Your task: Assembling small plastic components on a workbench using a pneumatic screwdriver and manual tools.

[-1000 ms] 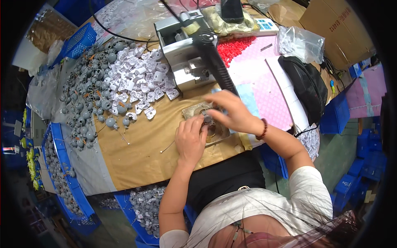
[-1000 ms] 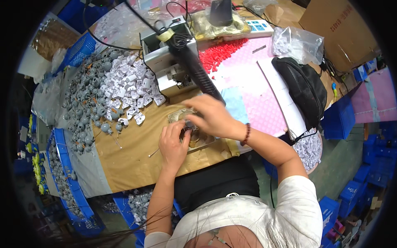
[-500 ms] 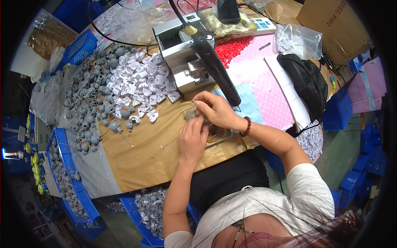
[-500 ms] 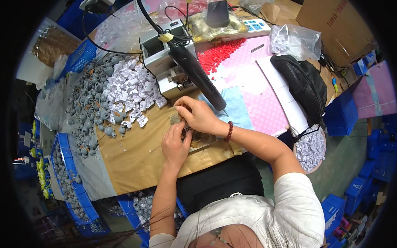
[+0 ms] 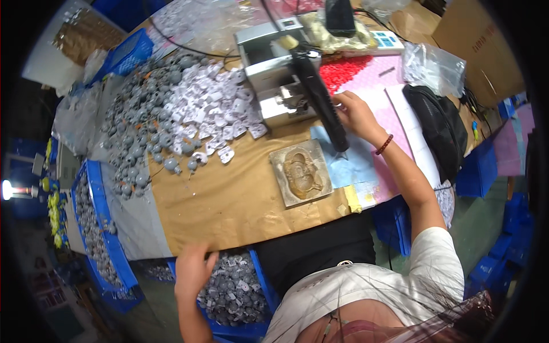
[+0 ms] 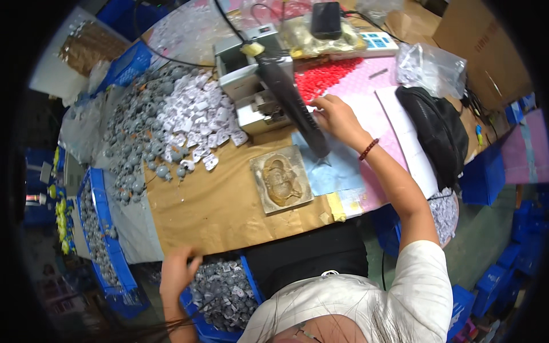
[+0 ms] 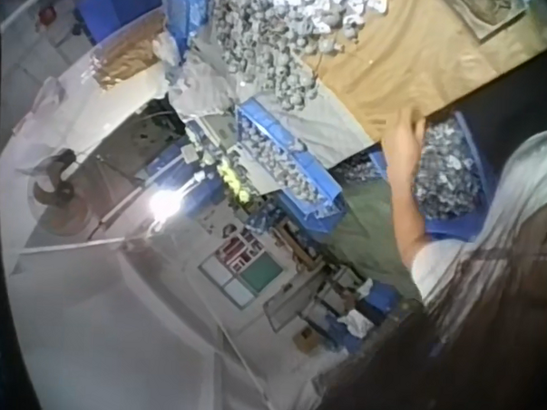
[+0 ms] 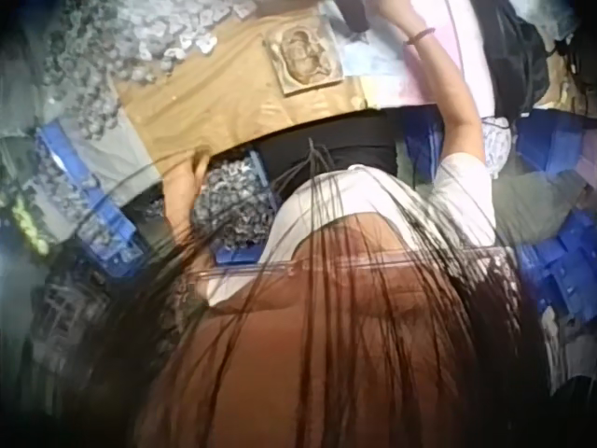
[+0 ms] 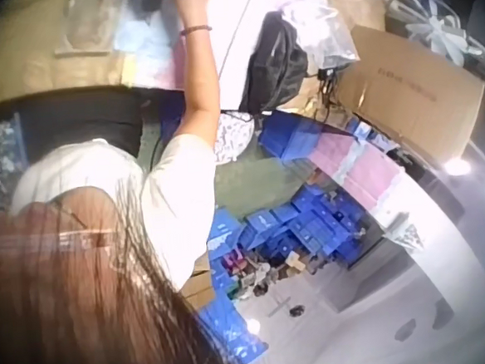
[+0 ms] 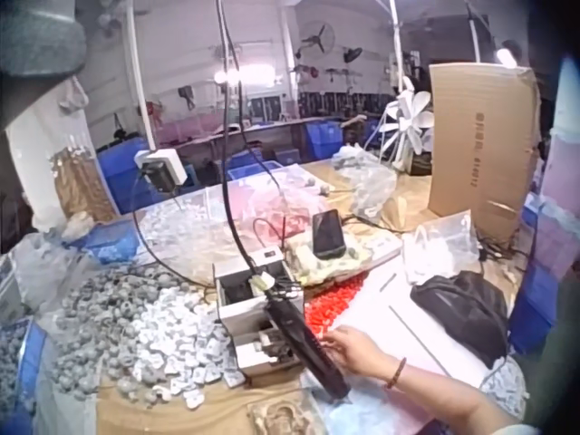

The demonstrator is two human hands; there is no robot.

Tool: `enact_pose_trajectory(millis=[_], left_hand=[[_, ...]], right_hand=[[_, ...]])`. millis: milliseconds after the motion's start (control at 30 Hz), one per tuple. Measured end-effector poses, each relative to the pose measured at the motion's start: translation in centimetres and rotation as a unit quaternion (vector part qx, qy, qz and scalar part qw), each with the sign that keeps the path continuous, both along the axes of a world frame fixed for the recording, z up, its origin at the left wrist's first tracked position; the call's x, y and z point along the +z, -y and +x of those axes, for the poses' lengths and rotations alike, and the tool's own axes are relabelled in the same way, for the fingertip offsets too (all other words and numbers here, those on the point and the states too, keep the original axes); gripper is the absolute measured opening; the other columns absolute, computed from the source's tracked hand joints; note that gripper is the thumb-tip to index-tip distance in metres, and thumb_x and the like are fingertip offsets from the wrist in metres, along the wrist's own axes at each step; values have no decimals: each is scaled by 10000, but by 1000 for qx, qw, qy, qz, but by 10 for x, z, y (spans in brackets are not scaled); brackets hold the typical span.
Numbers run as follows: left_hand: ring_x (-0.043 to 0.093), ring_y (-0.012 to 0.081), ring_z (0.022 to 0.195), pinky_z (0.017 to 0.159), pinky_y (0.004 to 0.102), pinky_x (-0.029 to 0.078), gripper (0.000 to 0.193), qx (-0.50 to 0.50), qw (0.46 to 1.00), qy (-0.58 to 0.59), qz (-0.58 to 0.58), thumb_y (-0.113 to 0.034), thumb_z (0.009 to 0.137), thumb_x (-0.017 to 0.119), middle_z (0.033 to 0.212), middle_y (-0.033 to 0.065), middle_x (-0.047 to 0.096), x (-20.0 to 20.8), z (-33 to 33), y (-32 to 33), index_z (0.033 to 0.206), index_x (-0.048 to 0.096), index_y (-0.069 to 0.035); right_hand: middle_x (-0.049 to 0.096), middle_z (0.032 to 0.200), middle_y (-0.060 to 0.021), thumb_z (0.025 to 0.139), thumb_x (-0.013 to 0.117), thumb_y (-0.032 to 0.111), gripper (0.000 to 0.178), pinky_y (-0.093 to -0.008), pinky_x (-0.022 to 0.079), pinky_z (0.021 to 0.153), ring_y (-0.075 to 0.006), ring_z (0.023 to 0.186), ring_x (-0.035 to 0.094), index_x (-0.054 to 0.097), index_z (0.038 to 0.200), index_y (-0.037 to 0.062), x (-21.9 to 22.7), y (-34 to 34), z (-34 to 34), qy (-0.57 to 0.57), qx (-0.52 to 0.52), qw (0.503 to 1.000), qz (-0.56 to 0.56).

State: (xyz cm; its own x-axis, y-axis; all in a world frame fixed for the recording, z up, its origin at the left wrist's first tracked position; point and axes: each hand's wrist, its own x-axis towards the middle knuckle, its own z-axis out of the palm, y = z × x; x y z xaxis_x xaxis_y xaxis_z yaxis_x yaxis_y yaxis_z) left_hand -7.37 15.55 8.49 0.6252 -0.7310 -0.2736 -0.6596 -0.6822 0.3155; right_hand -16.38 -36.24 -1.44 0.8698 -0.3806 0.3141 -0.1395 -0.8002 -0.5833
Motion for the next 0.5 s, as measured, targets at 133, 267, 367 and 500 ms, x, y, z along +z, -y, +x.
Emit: enact_pose_trajectory(millis=[133, 267, 367, 500], left_hand=[[582, 375, 966, 858, 456, 484, 302, -3, 979, 146, -144, -78, 817, 714, 1008, 168, 634, -42, 38, 86, 1109, 658, -26], [584, 349, 977, 846, 440, 491, 298, -13, 948, 248, -200, -42, 836, 679, 998, 143, 620, -84, 76, 147, 1132, 647, -32], [595, 341, 965, 826, 430, 500, 295, -17, 954, 240, -178, -34, 841, 675, 977, 136, 611, -103, 91, 157, 1134, 644, -34], [614, 344, 933, 797, 429, 507, 312, -23, 977, 130, -170, -42, 829, 706, 980, 147, 609, -86, 69, 143, 1137, 654, -44]], right_hand=[[629, 950, -154, 833, 681, 63, 173, -453, 517, 781, -372, 934, 617, 656, 1003, 42, -9, -1, 11, -19, 21, 997, -72], [623, 949, -166, 818, 675, 31, 168, -448, 515, 800, -383, 943, 609, 641, 982, 23, -16, -5, 18, -4, 36, 995, -93], [622, 950, -168, 828, 674, 13, 179, -437, 523, 764, -371, 888, 624, 643, 1004, 15, -23, 4, 17, 21, 46, 993, -106], [630, 895, -107, 893, 689, 54, 138, -340, 528, 689, -234, 772, 638, 663, 1022, 13, -32, 18, 9, 21, -8, 997, 73]])
